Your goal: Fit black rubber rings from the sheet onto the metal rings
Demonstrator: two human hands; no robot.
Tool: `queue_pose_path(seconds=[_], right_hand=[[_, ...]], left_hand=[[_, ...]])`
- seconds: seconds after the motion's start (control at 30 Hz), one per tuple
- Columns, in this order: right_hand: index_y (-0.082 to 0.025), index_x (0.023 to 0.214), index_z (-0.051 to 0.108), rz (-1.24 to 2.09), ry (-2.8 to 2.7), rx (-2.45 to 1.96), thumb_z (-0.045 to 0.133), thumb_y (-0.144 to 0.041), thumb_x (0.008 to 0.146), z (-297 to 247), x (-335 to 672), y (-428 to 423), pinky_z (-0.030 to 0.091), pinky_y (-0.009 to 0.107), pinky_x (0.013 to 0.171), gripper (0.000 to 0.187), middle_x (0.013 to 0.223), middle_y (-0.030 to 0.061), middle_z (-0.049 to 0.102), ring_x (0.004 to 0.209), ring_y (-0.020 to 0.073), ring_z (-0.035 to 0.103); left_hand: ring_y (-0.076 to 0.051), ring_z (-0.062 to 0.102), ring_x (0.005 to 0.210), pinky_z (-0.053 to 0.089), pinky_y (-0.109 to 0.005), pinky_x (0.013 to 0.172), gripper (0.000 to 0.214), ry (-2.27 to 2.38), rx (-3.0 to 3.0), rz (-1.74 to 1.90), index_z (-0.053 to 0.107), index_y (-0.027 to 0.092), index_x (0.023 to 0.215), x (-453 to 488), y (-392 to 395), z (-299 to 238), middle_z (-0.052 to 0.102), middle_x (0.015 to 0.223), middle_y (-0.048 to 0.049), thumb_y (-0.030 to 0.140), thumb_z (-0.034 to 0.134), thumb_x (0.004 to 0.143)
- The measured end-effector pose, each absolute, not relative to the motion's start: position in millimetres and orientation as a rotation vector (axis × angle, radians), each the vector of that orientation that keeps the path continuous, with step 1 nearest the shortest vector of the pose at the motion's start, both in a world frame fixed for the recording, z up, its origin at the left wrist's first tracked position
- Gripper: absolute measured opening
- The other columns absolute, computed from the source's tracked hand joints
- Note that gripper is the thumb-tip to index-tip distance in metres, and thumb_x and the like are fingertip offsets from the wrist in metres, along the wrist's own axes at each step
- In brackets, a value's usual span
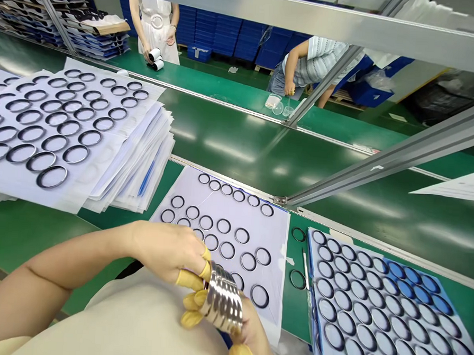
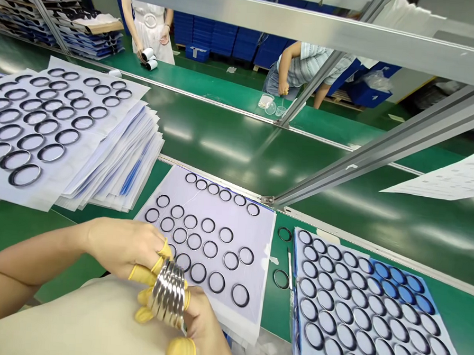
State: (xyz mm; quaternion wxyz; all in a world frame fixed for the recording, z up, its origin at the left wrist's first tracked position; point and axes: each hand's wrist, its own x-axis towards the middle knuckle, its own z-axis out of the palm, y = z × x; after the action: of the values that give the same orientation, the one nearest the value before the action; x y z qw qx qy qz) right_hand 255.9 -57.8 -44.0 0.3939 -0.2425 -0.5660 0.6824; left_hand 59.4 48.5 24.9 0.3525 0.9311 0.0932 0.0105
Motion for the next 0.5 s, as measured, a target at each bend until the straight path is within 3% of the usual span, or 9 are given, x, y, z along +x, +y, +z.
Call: queue_pose_path(seconds=[0.07, 0.13, 0.3, 0.4, 0.5], right_hand=[[-0.022, 0.106, 0.073, 1.669, -1.484, -0.741, 0.055, -0.081, 0.066, -45.2, 256.9, -57.5, 0.051, 0.039, 0.079, 0.073, 0.087, 0.0085, 0.071, 0.085, 0.0288, 0.065], [-0.021, 0.106, 0.072, 1.618, -1.520, -0.831, 0.056, -0.083, 0.063, -45.7, 256.8, -57.1, 0.050, 0.038, 0.079, 0.076, 0.087, 0.0080, 0.068, 0.083, 0.0279, 0.063], [-0.022, 0.111, 0.068, 1.563, -1.492, -0.796, 0.055, -0.084, 0.061, -42.0, 260.6, -54.2, 0.045, 0.042, 0.094, 0.081, 0.110, 0.0122, 0.064, 0.106, 0.0338, 0.057], [-0.023, 0.118, 0.065, 1.542, -1.450, -0.785, 0.057, -0.087, 0.056, -45.2, 265.8, -57.2, 0.041, 0.044, 0.100, 0.089, 0.125, 0.0138, 0.056, 0.118, 0.0367, 0.051], [-0.023, 0.122, 0.063, 1.546, -1.405, -0.819, 0.054, -0.089, 0.055, -55.6, 266.7, -65.1, 0.040, 0.046, 0.101, 0.095, 0.125, 0.0141, 0.056, 0.121, 0.0368, 0.048]], left_hand=[[-0.013, 0.058, 0.056, 0.042, -0.022, 0.051, 0.001, 0.271, 2.305, -0.162, 0.063, 0.021, 0.082, 55.5, 52.8, 30.4, 0.068, 0.068, 0.0008, 0.020, 0.063, 0.082], [-0.011, 0.055, 0.050, 0.040, -0.020, 0.046, 0.005, 0.214, 2.083, -0.292, 0.061, 0.021, 0.082, 55.0, 54.3, 29.1, 0.064, 0.060, 0.0037, 0.021, 0.065, 0.080], [-0.012, 0.059, 0.051, 0.048, -0.018, 0.054, 0.030, 0.029, 1.633, -0.290, 0.065, 0.019, 0.078, 64.8, 44.8, 7.6, 0.063, 0.055, 0.0008, 0.039, 0.048, 0.093], [-0.012, 0.060, 0.053, 0.050, -0.019, 0.058, 0.044, 0.016, 1.584, -0.311, 0.068, 0.018, 0.086, 68.5, 37.5, -0.7, 0.063, 0.056, -0.0012, 0.041, 0.034, 0.098], [-0.013, 0.064, 0.059, 0.052, -0.022, 0.065, 0.050, 0.060, 1.552, -0.241, 0.066, 0.016, 0.101, 68.7, 30.2, -4.2, 0.067, 0.066, -0.0034, 0.050, 0.029, 0.098]])
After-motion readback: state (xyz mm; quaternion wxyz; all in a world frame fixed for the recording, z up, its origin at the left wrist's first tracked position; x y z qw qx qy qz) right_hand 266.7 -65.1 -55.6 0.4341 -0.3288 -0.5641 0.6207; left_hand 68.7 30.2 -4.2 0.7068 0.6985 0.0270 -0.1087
